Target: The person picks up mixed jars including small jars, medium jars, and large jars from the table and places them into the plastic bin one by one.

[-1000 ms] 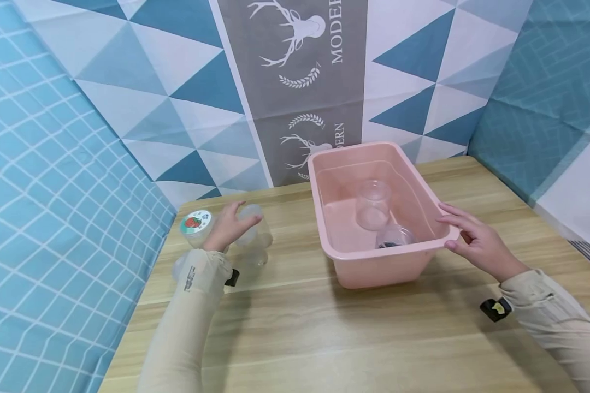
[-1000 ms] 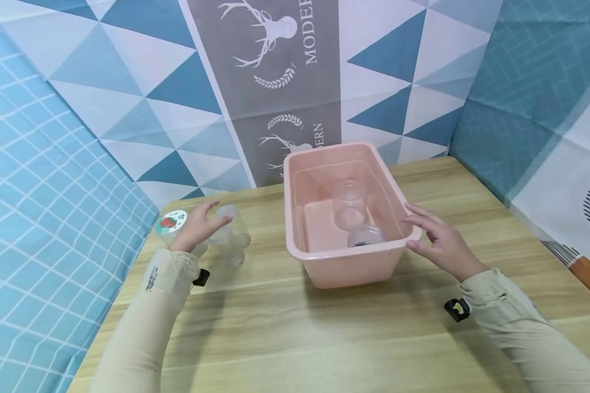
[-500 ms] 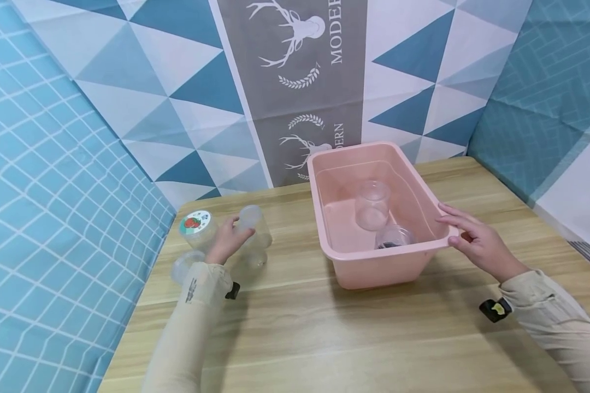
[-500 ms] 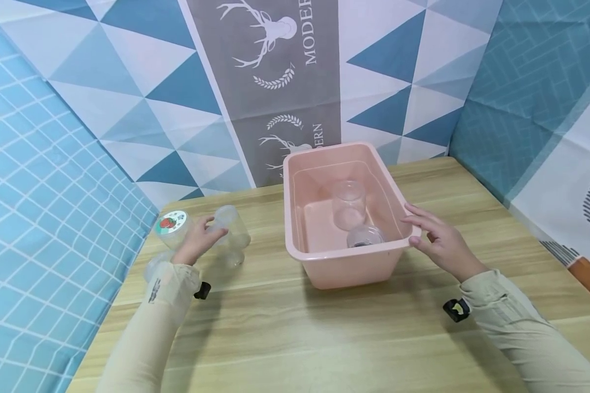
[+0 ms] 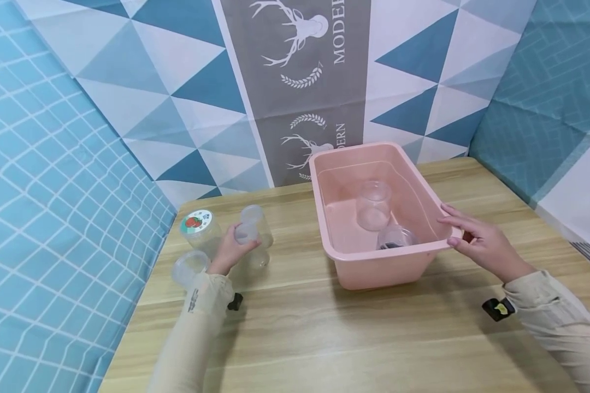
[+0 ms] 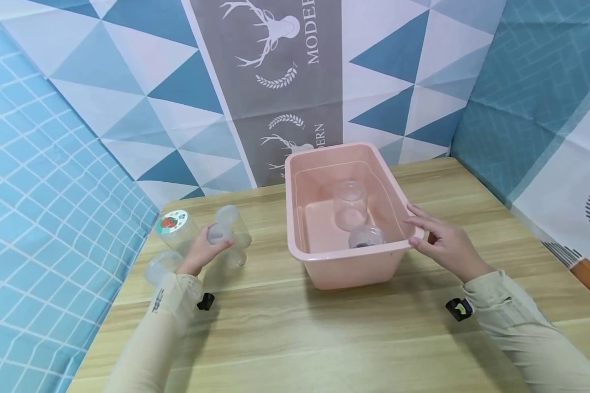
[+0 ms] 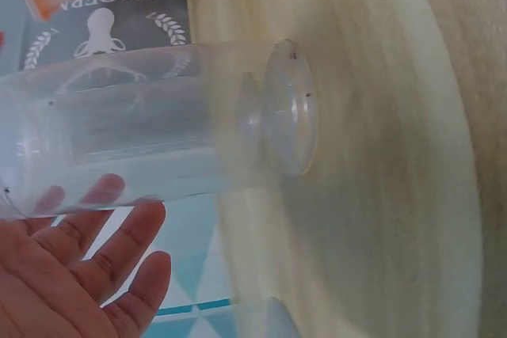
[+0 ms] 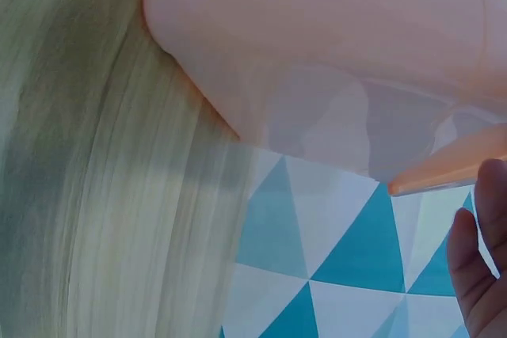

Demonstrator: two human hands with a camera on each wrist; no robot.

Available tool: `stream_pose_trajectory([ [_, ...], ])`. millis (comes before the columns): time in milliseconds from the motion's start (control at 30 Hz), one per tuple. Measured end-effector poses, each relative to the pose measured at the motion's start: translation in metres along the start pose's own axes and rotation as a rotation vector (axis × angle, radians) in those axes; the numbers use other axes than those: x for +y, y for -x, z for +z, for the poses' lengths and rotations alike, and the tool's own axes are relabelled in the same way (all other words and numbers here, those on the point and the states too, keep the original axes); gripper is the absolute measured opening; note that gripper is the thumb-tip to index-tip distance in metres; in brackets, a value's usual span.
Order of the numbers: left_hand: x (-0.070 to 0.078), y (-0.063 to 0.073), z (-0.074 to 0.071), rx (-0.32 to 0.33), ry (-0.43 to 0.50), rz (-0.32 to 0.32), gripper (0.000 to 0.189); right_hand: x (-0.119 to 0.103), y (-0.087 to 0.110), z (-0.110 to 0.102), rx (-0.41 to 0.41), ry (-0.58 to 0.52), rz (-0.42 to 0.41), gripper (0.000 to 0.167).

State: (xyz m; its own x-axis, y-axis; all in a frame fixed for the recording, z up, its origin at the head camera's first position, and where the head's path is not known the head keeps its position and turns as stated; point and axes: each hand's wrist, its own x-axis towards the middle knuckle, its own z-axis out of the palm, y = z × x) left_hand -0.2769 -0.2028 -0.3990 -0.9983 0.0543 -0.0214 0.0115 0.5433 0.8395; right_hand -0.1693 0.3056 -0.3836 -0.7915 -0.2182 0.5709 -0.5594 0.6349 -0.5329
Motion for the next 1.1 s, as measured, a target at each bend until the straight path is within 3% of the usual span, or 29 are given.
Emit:
stream_pose_trajectory([
  [133,-0.008,0.000,0.003,-0.010,0.044,0.010,0.063,0.000,0.000,0.000,-0.015,0.041,0.029,0.039],
  [367,-0.018,-0.004,0.008,-0.014,0.166,-0.090,0.075,-0.001,0.000,0.003,0.007,0.022,0.024,0.036],
  [633,-0.023,-0.004,0.019,0.021,0.273,-0.066,0.072,0.000,0.001,0.003,0.045,-0.058,0.019,0.049],
  [1100,-0.025,0.003,0.026,0.124,0.286,-0.137,0.073,0.004,0.003,0.006,0.065,-0.097,0.037,0.051],
])
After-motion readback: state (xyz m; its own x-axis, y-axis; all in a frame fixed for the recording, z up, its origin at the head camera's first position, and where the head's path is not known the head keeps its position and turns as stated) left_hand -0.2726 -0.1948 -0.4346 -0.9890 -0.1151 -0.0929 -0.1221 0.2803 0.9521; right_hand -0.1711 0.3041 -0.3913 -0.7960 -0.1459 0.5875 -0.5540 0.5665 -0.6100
